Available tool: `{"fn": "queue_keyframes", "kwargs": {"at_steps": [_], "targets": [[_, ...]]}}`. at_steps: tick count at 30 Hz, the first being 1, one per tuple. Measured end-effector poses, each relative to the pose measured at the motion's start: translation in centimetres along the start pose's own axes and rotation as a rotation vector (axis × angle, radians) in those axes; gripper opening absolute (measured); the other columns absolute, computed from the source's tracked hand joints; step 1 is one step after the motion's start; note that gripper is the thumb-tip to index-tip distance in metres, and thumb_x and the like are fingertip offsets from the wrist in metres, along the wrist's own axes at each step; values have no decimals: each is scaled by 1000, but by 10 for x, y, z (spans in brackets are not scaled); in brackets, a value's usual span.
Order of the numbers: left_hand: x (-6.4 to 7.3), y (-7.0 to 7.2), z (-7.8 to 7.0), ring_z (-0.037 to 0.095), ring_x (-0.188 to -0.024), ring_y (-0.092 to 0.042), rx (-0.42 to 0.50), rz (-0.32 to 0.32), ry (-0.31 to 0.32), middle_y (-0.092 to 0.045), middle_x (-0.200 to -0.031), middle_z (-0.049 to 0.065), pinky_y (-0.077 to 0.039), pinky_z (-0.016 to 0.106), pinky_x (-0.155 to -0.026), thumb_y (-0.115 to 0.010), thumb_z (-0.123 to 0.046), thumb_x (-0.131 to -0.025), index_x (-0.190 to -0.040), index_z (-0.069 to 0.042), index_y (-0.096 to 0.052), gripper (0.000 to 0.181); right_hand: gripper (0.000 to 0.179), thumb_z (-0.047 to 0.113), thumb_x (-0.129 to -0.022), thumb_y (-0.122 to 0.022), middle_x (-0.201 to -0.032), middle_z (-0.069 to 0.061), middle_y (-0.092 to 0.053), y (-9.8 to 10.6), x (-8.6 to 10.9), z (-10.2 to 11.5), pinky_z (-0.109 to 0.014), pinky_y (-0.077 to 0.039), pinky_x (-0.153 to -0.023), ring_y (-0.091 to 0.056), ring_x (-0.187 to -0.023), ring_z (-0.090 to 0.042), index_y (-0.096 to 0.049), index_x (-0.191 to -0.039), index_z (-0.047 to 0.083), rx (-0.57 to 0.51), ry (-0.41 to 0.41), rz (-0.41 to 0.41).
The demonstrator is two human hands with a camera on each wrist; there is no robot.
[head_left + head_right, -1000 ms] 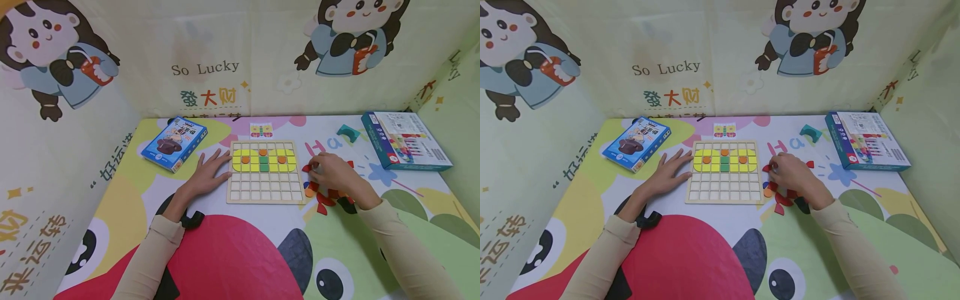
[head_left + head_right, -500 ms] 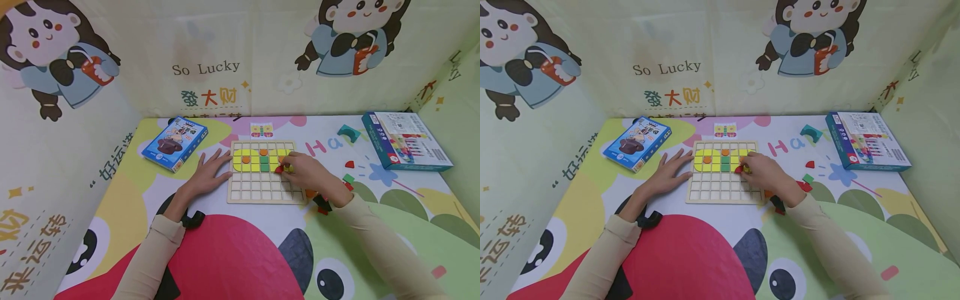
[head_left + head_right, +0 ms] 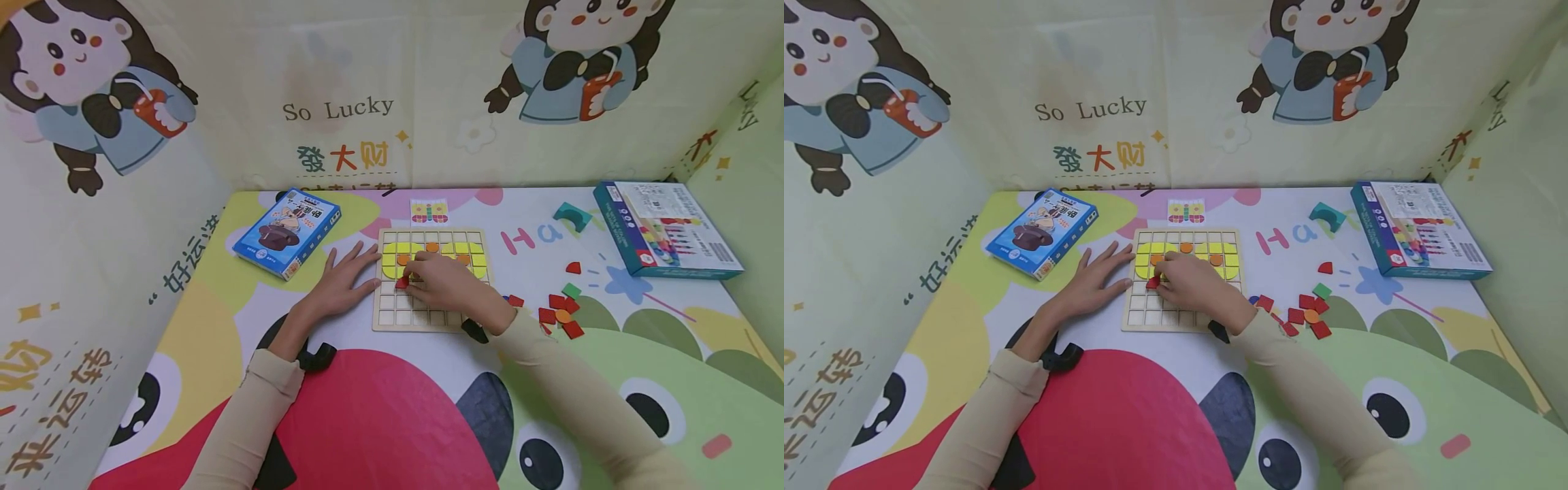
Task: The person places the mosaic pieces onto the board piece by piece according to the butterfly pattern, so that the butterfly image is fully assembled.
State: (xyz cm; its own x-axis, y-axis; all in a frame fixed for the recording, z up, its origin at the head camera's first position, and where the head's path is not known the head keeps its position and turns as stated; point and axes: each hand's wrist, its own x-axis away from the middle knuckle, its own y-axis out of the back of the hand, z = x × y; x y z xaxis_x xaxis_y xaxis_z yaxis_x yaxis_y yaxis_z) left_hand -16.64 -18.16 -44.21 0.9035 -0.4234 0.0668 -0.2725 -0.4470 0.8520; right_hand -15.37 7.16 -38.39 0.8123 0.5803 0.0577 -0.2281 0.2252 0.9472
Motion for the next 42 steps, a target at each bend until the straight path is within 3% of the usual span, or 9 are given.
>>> {"fn": "queue_keyframes", "kwargs": {"at_steps": [12,34,42], "targets": [[0,0,-1,26,-170,-8,1,-5,-7,-29,-177,-4,11,67,-133,-59,-49,-104,-164,-27,-42,66,33,29,-96,-78,-117,-5,-71,-11,-18,14,-30,-62,-85,-65,-93,-15,-77,-126,15,5,47,11],[1,2,-4,27,-170,-7,9,-6,-5,-29,-177,-3,12,66,-132,-61,-47,-104,-164,-26,-42,66,34,30,-97,-78,-111,-3,-66,-13,-17,14,-26,-57,-81,-61,-88,-13,-76,-128,17,-22,60,40],[0,0,-2,26,-170,-7,10,-6,-6,-29,-177,-3,11,66,-133,-59,-47,-104,-164,-25,-42,66,34,29,-98,-77,-119,-5,-69,-10,-11,8,-31,-62,-86,-65,-93,-16,-75,-129,17,-34,52,35]]}}
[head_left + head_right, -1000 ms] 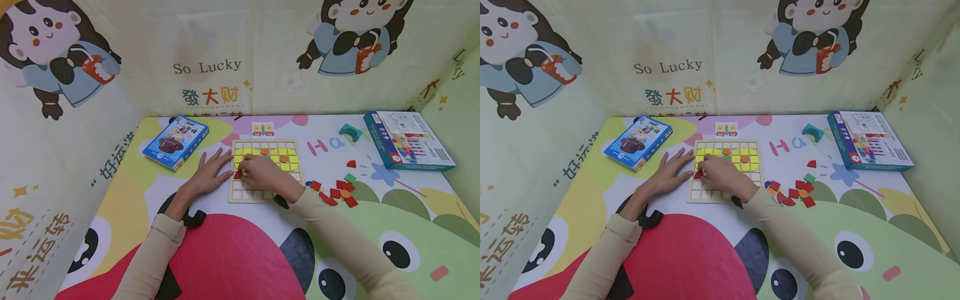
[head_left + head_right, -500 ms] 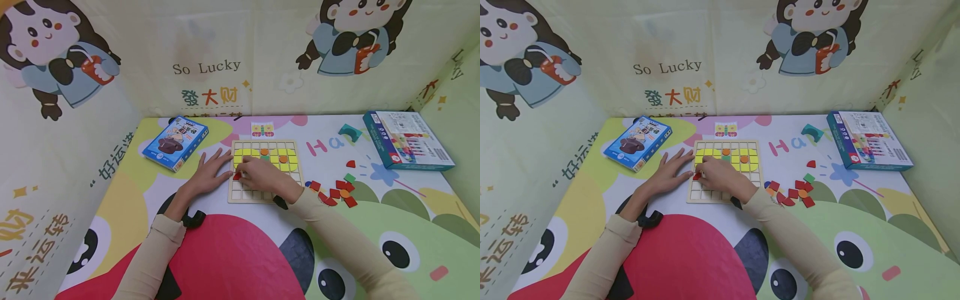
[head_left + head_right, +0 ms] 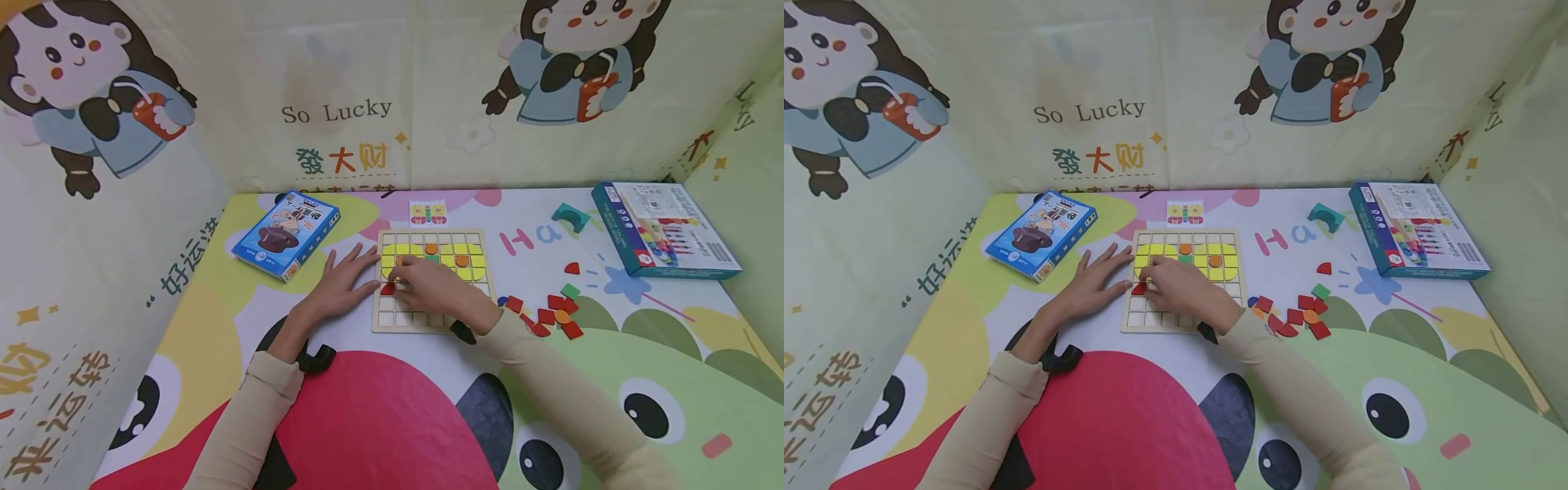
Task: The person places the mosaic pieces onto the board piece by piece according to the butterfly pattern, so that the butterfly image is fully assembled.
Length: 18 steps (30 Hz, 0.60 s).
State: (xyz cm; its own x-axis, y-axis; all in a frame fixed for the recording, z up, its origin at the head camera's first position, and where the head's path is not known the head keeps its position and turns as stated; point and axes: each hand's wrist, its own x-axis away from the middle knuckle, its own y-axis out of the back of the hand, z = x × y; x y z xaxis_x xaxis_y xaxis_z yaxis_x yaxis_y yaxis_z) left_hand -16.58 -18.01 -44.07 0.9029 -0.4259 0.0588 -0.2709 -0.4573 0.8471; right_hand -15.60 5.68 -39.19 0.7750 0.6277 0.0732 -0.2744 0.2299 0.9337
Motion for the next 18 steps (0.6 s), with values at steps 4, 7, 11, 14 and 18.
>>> {"fn": "queue_keyframes", "kwargs": {"at_steps": [4,7,11,14,18], "targets": [[-1,-1,1,26,-170,-7,3,-1,-2,-29,-177,-4,12,65,-133,-59,-47,-104,-164,-25,-42,66,33,29,-97,-77,-120,-7,-71,6,11,-8,-34,-63,-87,-67,-98,-18,-76,-128,17,-8,-41,-11],[0,0,1,26,-170,-7,2,-5,-3,-29,-177,-3,12,65,-133,-58,-47,-105,-164,-24,-42,66,30,28,-96,-78,-116,-7,-72,10,23,-18,-34,-63,-84,-67,-96,-19,-77,-124,16,-11,-43,-40],[0,0,1,26,-170,-8,-2,-11,-6,-30,-177,-3,12,65,-133,-59,-47,-104,-164,-24,-42,66,25,25,-95,-79,-110,-6,-73,15,42,-34,-34,-61,-81,-65,-92,-18,-80,-118,14,-14,-59,-76],[0,0,1,26,-170,-8,-3,-9,-8,-30,-177,-3,11,65,-133,-59,-47,-104,-164,-24,-42,66,24,26,-95,-80,-107,-5,-72,18,58,-47,-35,-60,-80,-64,-92,-19,-80,-116,14,-23,-103,-84],[0,0,0,27,-170,-8,-12,-4,-3,-29,-177,-3,11,65,-133,-59,-48,-104,-164,-24,-41,67,24,27,-95,-80,-105,-4,-72,23,82,-68,-35,-60,-79,-65,-92,-19,-80,-115,13,-29,-149,-99]]}}
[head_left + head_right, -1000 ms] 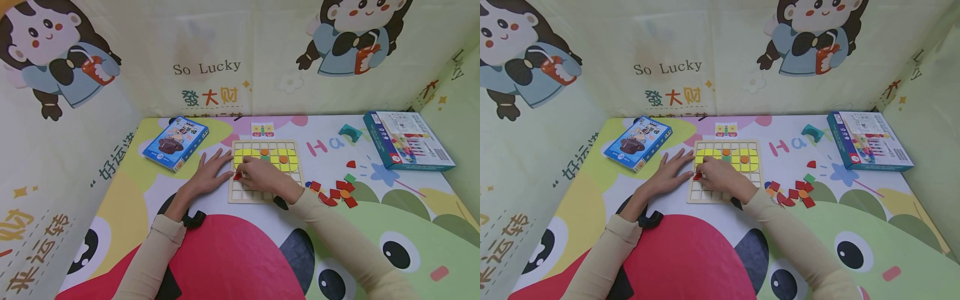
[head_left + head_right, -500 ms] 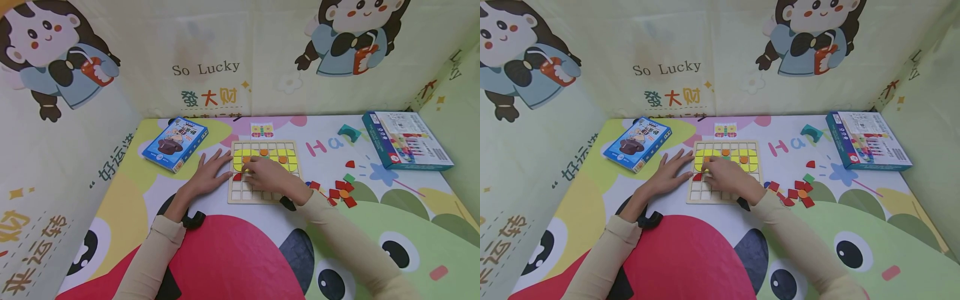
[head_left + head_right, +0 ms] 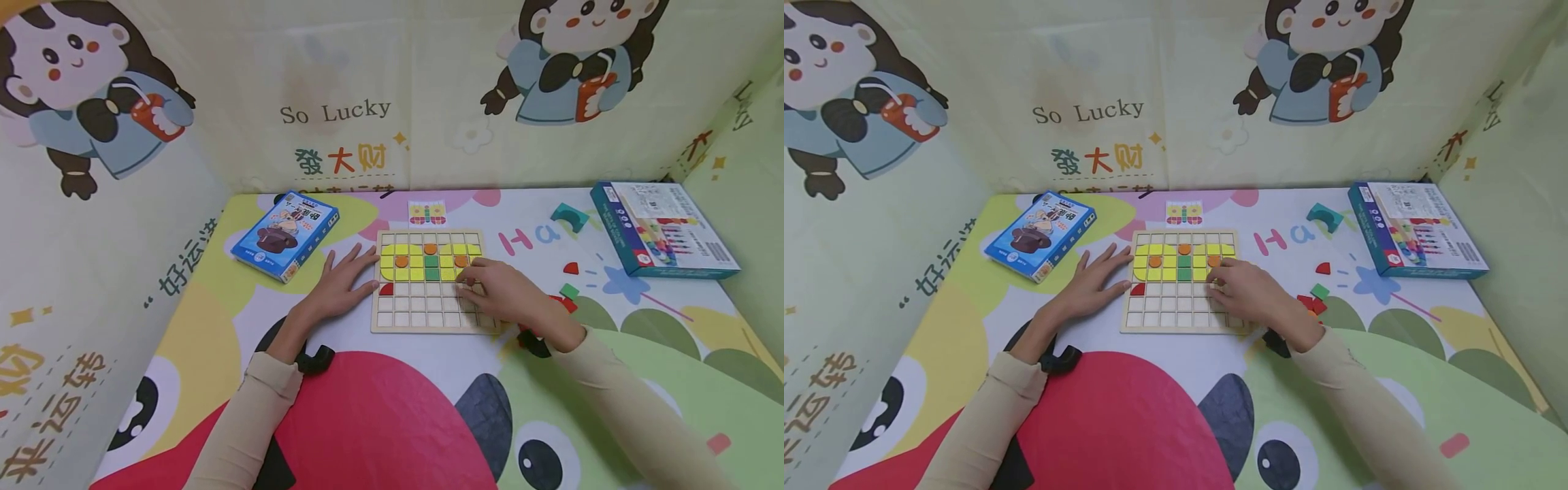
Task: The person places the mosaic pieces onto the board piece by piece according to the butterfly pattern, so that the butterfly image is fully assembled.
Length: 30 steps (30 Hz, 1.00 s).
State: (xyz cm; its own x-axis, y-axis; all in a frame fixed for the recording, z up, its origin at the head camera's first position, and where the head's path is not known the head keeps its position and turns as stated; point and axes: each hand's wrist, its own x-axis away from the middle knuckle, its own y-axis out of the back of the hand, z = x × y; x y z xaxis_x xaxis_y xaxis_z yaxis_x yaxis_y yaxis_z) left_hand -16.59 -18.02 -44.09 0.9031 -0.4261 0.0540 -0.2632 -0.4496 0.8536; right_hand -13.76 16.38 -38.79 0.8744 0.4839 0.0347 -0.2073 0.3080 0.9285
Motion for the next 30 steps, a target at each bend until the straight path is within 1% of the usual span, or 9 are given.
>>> {"fn": "queue_keyframes", "kwargs": {"at_steps": [4,6,10,15,19,25,30], "targets": [[0,0,0,27,-170,-8,-2,1,1,-29,-177,-3,11,66,-133,-58,-48,-105,-165,-24,-40,67,25,25,-95,-80,-101,-5,-71,8,20,-24,-29,-54,-69,-59,-80,-16,-79,-116,11,0,-35,-20],[0,0,0,27,-170,-8,2,0,-1,-29,-177,-2,11,65,-133,-58,-49,-105,-165,-25,-40,67,26,25,-95,-80,-100,-5,-71,13,29,-34,-26,-52,-66,-57,-78,-15,-78,-116,10,2,-56,-22],[-1,0,0,25,-170,-7,2,-1,2,-29,-177,-3,11,64,-133,-58,-49,-105,-165,-25,-40,67,27,26,-95,-81,-100,-5,-71,19,46,-48,-23,-52,-65,-57,-78,-14,-79,-116,10,7,-81,-19],[-2,0,2,25,-170,-7,-6,4,10,-28,-177,-4,11,64,-133,-57,-50,-105,-165,-27,-39,68,28,28,-92,-83,-98,-4,-71,19,62,-56,-22,-52,-62,-58,-79,-12,-80,-114,10,13,-86,3],[-2,0,2,26,-170,-7,4,3,8,-29,-177,-3,11,65,-133,-57,-49,-104,-165,-26,-40,67,29,27,-91,-84,-97,-3,-70,17,68,-58,-21,-52,-62,-59,-81,-11,-79,-114,10,15,-86,18],[-1,-1,1,25,-170,-7,2,4,13,-29,-177,-4,11,64,-133,-57,-50,-105,-165,-26,-39,67,30,25,-92,-84,-95,-4,-69,14,68,-60,-23,-53,-63,-59,-80,-12,-78,-115,7,40,-73,-13],[0,-1,1,26,-170,-8,2,1,13,-30,-177,-3,11,65,-133,-58,-50,-104,-165,-26,-39,68,34,27,-92,-83,-98,-6,-70,15,67,-61,-23,-54,-64,-61,-82,-14,-78,-118,5,54,-96,-12]]}}
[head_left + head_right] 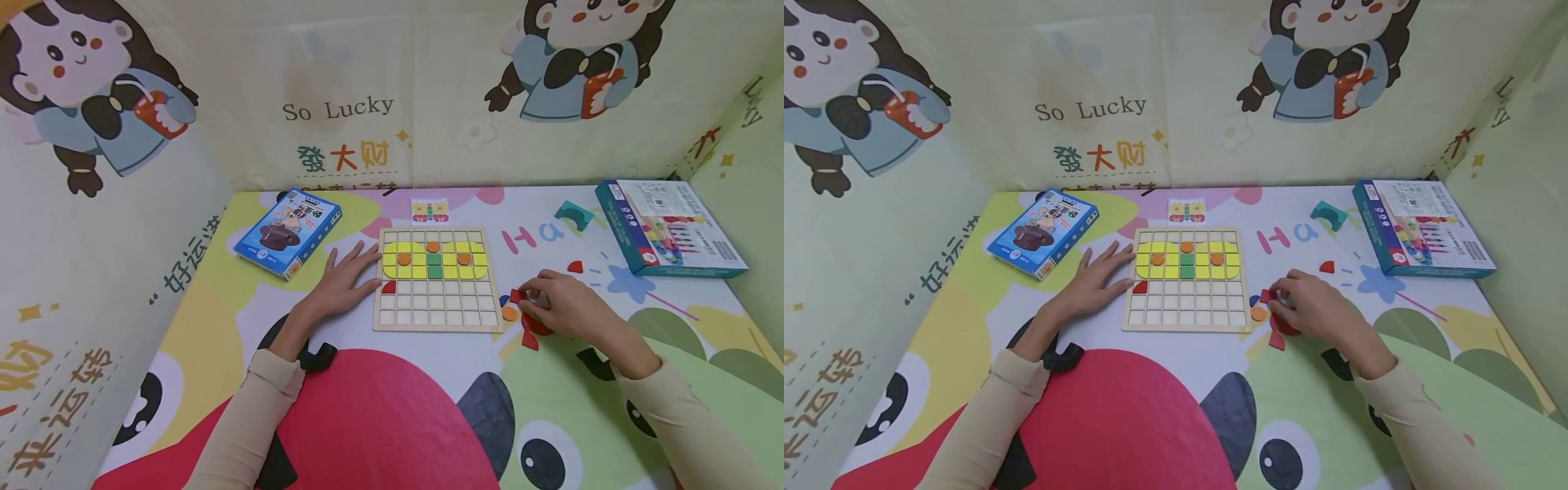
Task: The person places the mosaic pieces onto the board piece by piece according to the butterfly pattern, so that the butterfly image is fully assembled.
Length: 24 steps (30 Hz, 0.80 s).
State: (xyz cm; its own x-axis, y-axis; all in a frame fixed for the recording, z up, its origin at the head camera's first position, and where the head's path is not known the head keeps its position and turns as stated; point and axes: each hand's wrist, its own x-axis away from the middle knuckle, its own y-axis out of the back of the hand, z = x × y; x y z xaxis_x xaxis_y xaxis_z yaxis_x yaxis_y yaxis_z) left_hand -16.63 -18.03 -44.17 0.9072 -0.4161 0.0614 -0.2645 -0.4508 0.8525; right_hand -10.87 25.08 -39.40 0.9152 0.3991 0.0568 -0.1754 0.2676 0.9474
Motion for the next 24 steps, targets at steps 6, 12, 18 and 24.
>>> {"fn": "queue_keyframes", "kwargs": {"at_steps": [6,12,18,24], "targets": [[0,0,-1,25,-170,-8,9,1,-1,-30,-177,-3,11,64,-133,-58,-50,-104,-165,-26,-40,68,33,26,-91,-84,-99,-7,-69,0,0,-2,-24,-54,-63,-60,-81,-14,-78,-116,5,2,-15,8],[0,0,0,26,-170,-8,4,0,6,-29,-177,-3,11,64,-133,-58,-49,-104,-165,-26,-40,68,36,27,-91,-84,-104,-10,-70,1,-3,0,-25,-54,-63,-60,-81,-15,-77,-117,3,-1,-40,10],[0,0,0,25,-170,-8,0,-1,6,-29,-177,-4,11,64,-133,-58,-50,-104,-165,-26,-40,68,37,30,-92,-83,-106,-11,-71,6,-10,12,-29,-58,-67,-61,-83,-17,-77,-118,5,4,-41,-1],[1,1,-1,26,-170,-8,7,-4,1,-30,-177,-3,10,65,-133,-59,-48,-104,-165,-25,-41,67,31,25,-92,-82,-105,-10,-71,0,-26,36,-39,-64,-76,-64,-86,-21,-77,-117,6,16,9,-5]]}}
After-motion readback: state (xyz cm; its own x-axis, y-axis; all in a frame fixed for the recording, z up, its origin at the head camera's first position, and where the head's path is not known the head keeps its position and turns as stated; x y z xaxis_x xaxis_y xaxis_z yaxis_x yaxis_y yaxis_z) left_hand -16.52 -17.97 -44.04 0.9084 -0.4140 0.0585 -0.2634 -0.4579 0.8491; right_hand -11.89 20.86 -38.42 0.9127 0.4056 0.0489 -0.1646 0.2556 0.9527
